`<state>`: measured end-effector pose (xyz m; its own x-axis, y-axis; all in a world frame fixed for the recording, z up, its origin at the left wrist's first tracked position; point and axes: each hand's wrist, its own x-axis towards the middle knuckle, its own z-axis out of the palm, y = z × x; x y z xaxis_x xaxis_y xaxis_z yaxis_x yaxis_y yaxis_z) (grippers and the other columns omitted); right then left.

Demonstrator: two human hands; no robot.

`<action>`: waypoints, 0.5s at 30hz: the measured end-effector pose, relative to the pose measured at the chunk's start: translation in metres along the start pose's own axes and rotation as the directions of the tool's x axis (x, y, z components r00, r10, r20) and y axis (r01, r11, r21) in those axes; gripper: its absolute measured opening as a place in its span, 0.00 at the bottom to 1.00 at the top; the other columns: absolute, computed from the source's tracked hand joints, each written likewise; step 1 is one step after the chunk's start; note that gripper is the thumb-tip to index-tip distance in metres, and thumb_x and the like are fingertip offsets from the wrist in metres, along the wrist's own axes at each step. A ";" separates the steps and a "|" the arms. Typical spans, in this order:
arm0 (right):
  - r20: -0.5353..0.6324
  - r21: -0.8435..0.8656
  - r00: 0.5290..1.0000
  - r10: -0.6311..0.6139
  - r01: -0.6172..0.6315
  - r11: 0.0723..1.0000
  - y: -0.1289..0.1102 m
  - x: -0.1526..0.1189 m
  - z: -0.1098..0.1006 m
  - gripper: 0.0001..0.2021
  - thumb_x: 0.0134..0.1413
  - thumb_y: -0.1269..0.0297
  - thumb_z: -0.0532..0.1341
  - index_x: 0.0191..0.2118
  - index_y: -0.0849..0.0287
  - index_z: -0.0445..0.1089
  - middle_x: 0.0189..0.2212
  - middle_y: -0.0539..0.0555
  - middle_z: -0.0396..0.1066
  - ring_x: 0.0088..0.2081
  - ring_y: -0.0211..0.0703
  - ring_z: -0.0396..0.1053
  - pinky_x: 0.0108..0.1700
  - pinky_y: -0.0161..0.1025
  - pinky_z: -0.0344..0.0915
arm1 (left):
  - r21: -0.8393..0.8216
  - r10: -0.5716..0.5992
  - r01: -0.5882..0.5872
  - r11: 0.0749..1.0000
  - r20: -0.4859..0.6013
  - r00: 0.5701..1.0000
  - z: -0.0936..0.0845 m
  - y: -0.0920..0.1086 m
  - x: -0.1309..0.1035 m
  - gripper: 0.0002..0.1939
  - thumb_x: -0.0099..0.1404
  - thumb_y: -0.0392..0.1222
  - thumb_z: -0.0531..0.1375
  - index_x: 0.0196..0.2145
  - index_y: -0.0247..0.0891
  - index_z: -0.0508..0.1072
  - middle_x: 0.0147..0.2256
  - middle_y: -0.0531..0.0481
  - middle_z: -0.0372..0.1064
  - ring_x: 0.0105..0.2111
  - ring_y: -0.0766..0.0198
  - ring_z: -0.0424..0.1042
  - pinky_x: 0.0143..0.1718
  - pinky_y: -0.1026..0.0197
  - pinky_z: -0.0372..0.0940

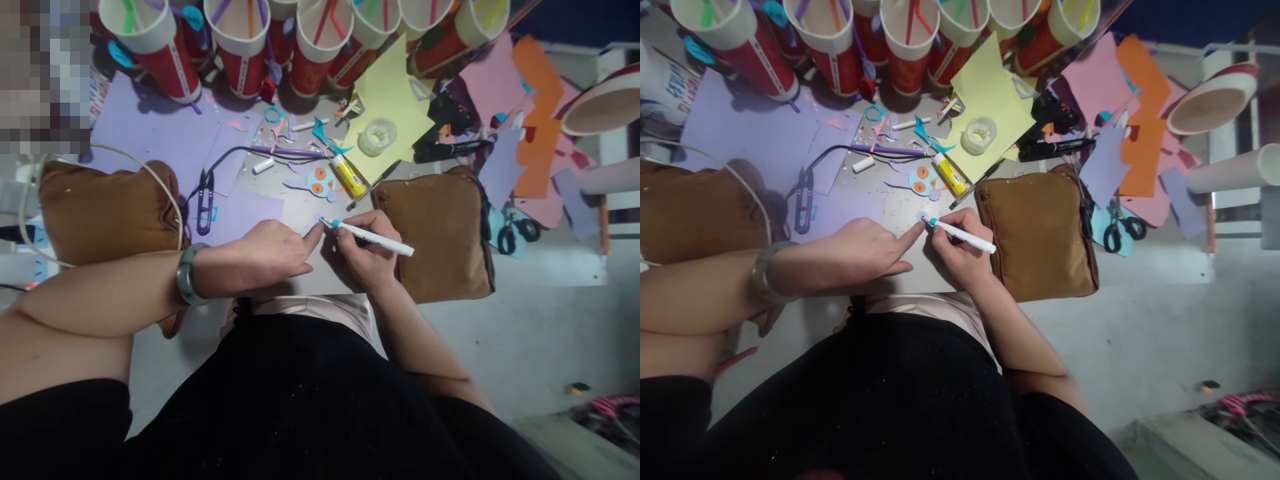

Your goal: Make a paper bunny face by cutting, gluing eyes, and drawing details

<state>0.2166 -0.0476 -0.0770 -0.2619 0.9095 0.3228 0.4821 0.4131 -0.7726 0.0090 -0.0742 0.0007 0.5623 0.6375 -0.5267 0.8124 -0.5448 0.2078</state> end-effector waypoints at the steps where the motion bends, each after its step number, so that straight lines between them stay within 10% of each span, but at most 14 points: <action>1: 0.006 -0.009 1.000 -0.003 0.003 1.000 0.000 0.000 0.000 0.03 0.58 0.64 0.66 0.34 0.54 0.72 0.26 0.47 0.76 0.24 0.38 0.71 0.28 0.38 0.71 | -0.004 -0.003 0.003 1.000 0.014 1.000 -0.001 0.000 0.000 0.37 0.81 0.50 0.52 0.76 0.22 0.48 0.39 0.36 0.82 0.39 0.52 0.81 0.32 0.57 0.55; 15: 0.040 -0.034 0.999 -0.010 0.011 0.999 0.000 0.001 0.002 0.04 0.61 0.62 0.65 0.34 0.53 0.73 0.28 0.49 0.79 0.25 0.39 0.73 0.28 0.38 0.70 | -0.012 -0.001 0.001 1.000 0.008 1.000 0.002 -0.004 0.001 0.39 0.80 0.49 0.52 0.77 0.24 0.45 0.38 0.37 0.83 0.38 0.52 0.80 0.30 0.56 0.52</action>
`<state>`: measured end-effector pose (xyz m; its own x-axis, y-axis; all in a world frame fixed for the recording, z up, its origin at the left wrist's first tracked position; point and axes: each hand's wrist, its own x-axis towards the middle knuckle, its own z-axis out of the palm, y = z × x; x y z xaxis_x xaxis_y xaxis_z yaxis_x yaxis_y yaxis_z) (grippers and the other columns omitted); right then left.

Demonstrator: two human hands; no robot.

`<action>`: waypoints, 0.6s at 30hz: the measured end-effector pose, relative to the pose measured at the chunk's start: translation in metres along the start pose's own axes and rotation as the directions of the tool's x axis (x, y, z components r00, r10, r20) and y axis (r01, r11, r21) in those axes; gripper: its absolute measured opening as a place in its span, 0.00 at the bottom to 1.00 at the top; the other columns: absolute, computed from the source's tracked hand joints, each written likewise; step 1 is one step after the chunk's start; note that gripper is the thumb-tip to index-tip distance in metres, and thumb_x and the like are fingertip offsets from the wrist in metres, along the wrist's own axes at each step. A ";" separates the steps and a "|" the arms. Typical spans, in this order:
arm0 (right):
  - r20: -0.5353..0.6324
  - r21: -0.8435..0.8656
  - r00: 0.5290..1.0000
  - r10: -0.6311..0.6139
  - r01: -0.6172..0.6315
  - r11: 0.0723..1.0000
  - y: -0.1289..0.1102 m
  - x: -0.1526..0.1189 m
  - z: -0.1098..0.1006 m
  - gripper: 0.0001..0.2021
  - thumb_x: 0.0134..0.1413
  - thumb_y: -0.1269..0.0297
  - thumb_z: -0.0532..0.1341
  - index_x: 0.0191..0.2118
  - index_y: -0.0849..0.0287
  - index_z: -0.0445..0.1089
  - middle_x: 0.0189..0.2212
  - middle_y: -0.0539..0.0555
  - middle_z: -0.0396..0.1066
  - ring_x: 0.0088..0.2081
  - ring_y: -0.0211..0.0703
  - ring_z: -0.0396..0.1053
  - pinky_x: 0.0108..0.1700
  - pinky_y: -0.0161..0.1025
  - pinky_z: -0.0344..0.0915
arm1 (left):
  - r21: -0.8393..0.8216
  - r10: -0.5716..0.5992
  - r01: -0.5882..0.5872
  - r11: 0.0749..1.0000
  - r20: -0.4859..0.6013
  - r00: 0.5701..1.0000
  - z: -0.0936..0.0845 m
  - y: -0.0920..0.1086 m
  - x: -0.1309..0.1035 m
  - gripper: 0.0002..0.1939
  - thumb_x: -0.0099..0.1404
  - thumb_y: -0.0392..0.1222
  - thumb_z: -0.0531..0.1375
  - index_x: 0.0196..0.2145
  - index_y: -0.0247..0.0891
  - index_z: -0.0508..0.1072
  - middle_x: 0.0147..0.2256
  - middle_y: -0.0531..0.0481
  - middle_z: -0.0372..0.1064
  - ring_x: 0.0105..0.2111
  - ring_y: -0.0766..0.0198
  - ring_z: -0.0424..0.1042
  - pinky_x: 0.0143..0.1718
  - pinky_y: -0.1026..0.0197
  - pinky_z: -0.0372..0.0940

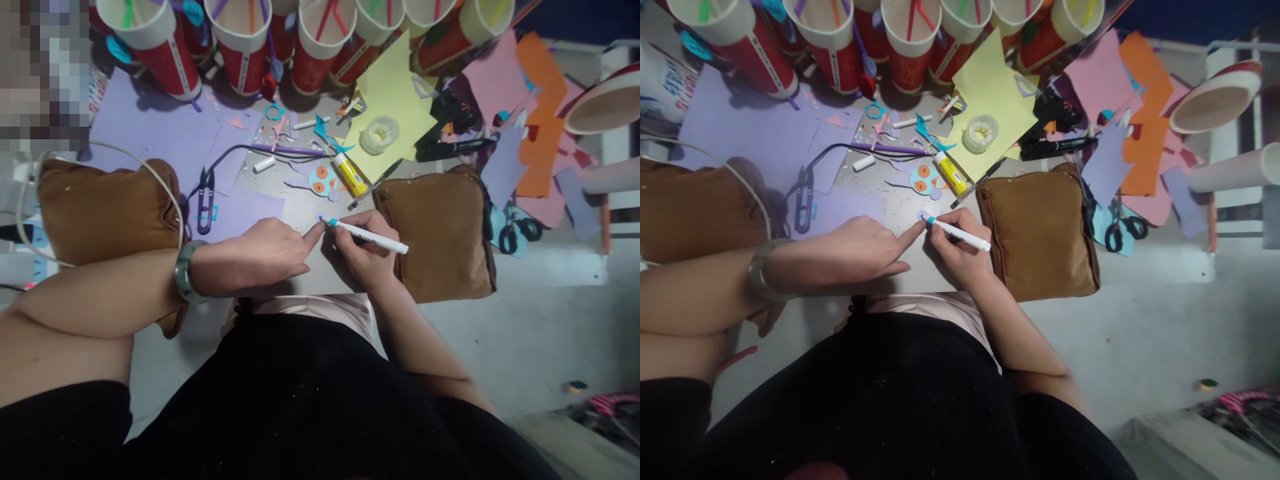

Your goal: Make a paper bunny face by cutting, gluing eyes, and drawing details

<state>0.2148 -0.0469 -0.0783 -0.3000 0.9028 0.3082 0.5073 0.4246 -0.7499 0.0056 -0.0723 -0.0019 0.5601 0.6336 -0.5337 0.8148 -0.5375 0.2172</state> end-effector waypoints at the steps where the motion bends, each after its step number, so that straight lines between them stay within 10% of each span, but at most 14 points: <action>1: 0.003 0.001 1.000 -0.006 0.006 1.000 0.000 0.000 0.000 0.04 0.61 0.62 0.65 0.35 0.53 0.73 0.28 0.49 0.79 0.25 0.39 0.73 0.28 0.38 0.70 | 0.006 0.005 -0.005 1.000 0.003 1.000 0.000 -0.001 0.000 0.39 0.80 0.49 0.52 0.77 0.25 0.45 0.38 0.38 0.82 0.38 0.52 0.80 0.30 0.56 0.52; 18: 0.034 0.032 0.998 0.055 -0.056 0.998 0.001 0.000 -0.001 0.04 0.60 0.61 0.66 0.36 0.53 0.74 0.28 0.48 0.78 0.26 0.39 0.72 0.30 0.38 0.71 | -0.040 0.030 -0.033 0.999 -0.067 0.997 0.012 -0.007 0.003 0.38 0.79 0.48 0.54 0.77 0.26 0.48 0.37 0.39 0.82 0.37 0.51 0.80 0.30 0.56 0.53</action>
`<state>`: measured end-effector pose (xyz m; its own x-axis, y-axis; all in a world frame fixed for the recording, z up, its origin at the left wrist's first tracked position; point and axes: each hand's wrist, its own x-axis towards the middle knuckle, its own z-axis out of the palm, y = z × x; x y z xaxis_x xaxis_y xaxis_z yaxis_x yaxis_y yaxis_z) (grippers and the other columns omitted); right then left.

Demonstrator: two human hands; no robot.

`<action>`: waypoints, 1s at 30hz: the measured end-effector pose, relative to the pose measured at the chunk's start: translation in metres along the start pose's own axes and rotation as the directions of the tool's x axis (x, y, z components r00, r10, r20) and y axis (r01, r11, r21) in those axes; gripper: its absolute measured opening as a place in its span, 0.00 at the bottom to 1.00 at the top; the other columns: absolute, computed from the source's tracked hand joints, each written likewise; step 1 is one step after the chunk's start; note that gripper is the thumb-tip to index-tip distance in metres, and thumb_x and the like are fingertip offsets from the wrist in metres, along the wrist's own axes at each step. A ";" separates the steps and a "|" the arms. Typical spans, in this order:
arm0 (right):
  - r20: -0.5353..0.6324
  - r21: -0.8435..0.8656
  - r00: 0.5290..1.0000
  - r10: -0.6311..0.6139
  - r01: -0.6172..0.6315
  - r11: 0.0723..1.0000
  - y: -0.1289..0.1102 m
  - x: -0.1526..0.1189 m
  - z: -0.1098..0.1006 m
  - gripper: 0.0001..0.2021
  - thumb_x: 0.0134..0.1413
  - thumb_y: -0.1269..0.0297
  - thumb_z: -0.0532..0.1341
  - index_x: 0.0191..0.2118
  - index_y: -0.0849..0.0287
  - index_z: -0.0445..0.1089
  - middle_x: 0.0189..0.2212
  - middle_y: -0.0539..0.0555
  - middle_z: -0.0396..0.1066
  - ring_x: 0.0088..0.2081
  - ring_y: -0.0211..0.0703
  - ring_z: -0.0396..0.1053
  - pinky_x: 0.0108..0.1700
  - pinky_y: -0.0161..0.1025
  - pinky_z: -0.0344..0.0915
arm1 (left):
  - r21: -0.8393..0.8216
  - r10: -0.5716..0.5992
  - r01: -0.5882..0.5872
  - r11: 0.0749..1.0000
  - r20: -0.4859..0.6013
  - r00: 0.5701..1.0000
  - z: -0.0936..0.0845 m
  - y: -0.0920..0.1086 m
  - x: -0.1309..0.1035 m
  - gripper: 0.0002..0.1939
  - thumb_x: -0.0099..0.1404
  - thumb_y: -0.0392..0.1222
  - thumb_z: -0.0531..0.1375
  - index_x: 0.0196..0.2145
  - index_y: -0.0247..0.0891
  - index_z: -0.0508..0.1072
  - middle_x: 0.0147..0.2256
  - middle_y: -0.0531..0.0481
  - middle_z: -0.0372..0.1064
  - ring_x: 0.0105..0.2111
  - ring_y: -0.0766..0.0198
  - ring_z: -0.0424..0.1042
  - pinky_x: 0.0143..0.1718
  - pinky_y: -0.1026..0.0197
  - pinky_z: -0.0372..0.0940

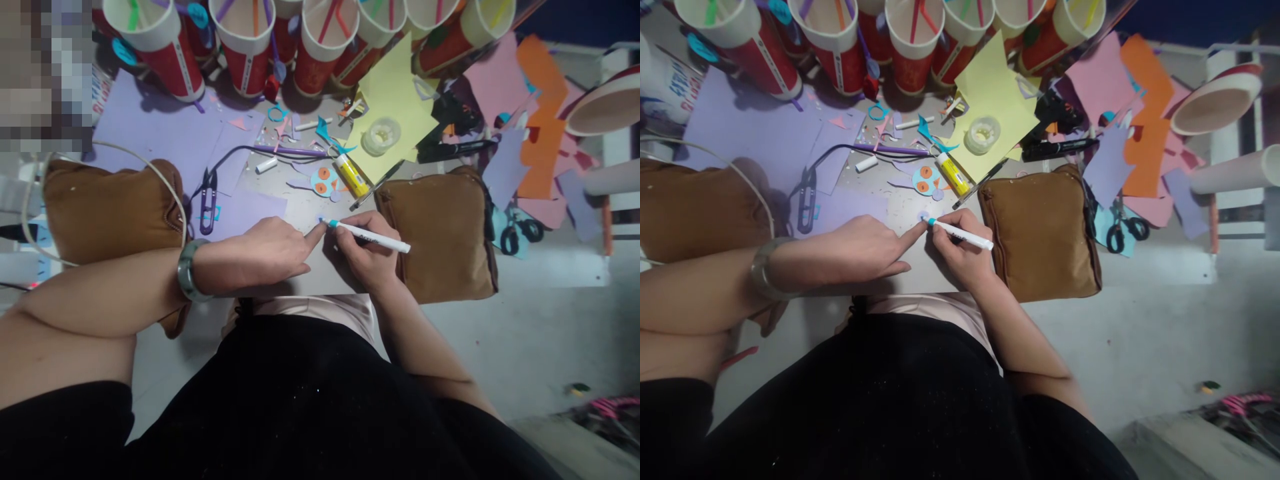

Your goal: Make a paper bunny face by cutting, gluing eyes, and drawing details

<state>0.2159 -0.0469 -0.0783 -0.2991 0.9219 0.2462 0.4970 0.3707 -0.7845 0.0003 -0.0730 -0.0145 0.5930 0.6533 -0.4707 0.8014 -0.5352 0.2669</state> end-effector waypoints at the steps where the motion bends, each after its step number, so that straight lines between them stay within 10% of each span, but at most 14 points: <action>1: -0.006 -0.002 1.000 -0.001 0.001 1.000 0.000 0.000 0.000 0.04 0.61 0.61 0.66 0.36 0.53 0.74 0.28 0.48 0.78 0.26 0.39 0.72 0.30 0.39 0.71 | -0.001 0.001 -0.001 1.000 -0.007 1.000 0.000 0.000 0.000 0.39 0.78 0.48 0.54 0.77 0.25 0.48 0.36 0.39 0.82 0.36 0.51 0.80 0.30 0.56 0.53; 21: 0.012 0.037 1.000 -0.017 0.016 0.999 0.002 -0.001 0.000 0.03 0.62 0.61 0.67 0.37 0.53 0.74 0.28 0.48 0.78 0.27 0.40 0.73 0.31 0.40 0.71 | -0.034 0.031 -0.031 0.999 0.002 1.000 -0.001 -0.005 -0.002 0.37 0.77 0.47 0.54 0.75 0.27 0.53 0.35 0.40 0.82 0.35 0.53 0.78 0.33 0.57 0.56; 30: -0.244 0.181 0.967 0.069 -0.024 0.983 0.019 -0.006 0.007 0.12 0.65 0.52 0.66 0.39 0.54 0.70 0.24 0.46 0.71 0.21 0.36 0.65 0.23 0.36 0.64 | 0.003 0.005 -0.005 1.000 0.056 0.998 -0.010 -0.010 -0.004 0.40 0.75 0.47 0.56 0.78 0.32 0.50 0.38 0.38 0.82 0.39 0.50 0.78 0.39 0.56 0.62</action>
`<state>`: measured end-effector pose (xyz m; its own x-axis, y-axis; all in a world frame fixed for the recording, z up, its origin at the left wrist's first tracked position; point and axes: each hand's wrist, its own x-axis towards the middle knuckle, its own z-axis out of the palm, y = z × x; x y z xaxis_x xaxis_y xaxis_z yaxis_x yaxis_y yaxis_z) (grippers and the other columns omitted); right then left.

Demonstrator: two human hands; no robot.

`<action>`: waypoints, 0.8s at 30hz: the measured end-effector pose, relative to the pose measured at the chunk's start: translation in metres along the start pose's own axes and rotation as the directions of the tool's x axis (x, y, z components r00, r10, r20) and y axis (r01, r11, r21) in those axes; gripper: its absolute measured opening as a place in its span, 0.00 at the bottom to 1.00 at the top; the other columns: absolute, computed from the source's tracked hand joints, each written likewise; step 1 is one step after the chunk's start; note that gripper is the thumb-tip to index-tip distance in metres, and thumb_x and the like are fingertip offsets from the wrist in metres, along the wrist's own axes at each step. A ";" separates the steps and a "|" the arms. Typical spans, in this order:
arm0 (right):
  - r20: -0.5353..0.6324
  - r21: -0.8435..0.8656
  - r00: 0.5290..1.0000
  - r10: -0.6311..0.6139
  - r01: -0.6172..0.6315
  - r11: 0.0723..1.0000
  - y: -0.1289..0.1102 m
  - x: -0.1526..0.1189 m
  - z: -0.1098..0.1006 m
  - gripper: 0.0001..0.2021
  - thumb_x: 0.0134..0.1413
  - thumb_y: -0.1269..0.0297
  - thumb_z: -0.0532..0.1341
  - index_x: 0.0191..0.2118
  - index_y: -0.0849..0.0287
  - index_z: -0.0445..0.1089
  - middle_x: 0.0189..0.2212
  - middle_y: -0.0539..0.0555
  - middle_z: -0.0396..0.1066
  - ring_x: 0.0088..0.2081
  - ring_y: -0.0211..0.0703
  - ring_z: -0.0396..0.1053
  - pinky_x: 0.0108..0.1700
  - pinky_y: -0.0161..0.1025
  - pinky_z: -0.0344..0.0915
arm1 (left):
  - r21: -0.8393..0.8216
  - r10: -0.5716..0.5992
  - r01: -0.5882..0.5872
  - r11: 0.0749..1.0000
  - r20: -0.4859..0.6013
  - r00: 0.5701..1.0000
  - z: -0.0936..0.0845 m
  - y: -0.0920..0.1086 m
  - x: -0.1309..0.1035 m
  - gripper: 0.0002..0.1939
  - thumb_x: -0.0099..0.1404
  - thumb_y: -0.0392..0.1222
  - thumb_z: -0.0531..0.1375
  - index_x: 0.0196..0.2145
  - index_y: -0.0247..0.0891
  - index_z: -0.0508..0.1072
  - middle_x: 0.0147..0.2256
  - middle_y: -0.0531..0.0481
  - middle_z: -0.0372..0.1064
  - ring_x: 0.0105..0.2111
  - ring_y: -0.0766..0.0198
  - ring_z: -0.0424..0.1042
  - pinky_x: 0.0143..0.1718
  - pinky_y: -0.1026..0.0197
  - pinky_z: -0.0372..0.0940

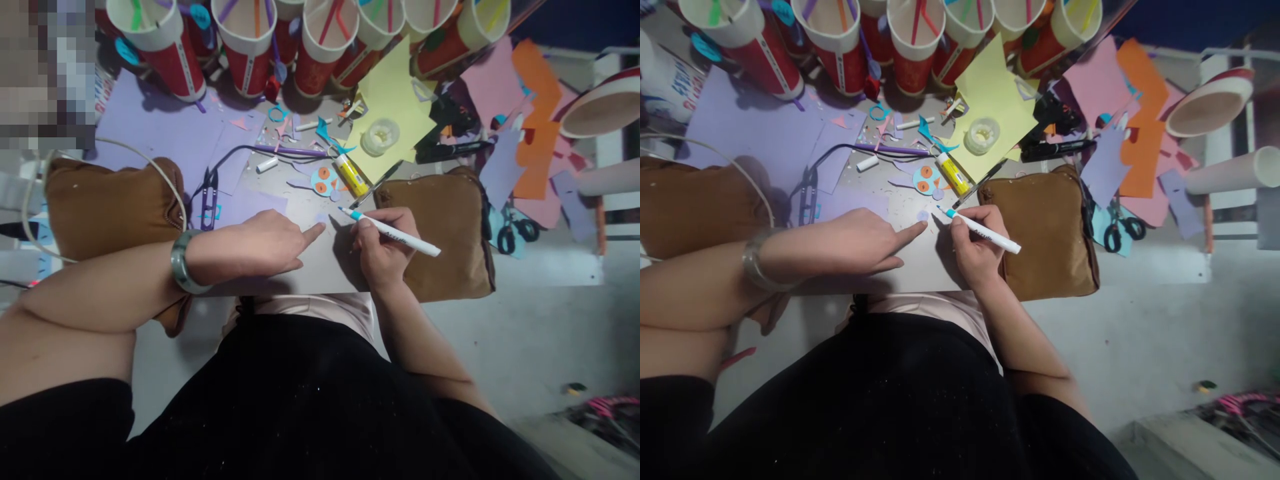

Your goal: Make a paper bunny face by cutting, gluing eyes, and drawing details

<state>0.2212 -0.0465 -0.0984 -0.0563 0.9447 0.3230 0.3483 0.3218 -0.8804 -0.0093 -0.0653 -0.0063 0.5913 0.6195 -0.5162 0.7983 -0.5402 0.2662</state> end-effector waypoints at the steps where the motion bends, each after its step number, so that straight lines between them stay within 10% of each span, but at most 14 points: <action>1: -0.022 -0.006 1.000 -0.010 0.010 1.000 0.001 0.000 0.000 0.12 0.64 0.52 0.66 0.39 0.54 0.70 0.26 0.47 0.71 0.22 0.37 0.67 0.25 0.37 0.65 | -0.003 0.024 -0.024 1.000 -0.027 0.999 0.000 -0.003 -0.002 0.40 0.75 0.46 0.57 0.78 0.34 0.51 0.39 0.39 0.82 0.38 0.51 0.78 0.39 0.56 0.62; 6: 0.053 -0.025 0.998 -0.034 0.035 0.999 -0.006 0.002 -0.002 0.06 0.60 0.60 0.66 0.38 0.53 0.70 0.26 0.47 0.72 0.24 0.39 0.69 0.27 0.39 0.69 | -0.015 0.124 -0.125 0.992 -0.046 0.991 -0.004 -0.016 -0.013 0.38 0.72 0.42 0.58 0.77 0.47 0.56 0.37 0.44 0.81 0.32 0.56 0.75 0.36 0.57 0.60; 24: 0.249 -0.115 0.959 -0.139 0.171 0.979 -0.019 0.004 -0.007 0.06 0.55 0.64 0.66 0.31 0.51 0.67 0.22 0.46 0.72 0.22 0.40 0.68 0.26 0.40 0.66 | 0.022 0.116 -0.115 0.993 -0.063 0.991 0.000 -0.021 -0.013 0.35 0.75 0.43 0.55 0.76 0.35 0.56 0.40 0.40 0.81 0.36 0.53 0.76 0.38 0.56 0.62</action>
<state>0.2206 -0.0491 -0.0783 -0.3350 0.8767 0.3453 0.4386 0.4694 -0.7664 -0.0343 -0.0618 -0.0048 0.6857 0.5875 -0.4297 0.7227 -0.6198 0.3059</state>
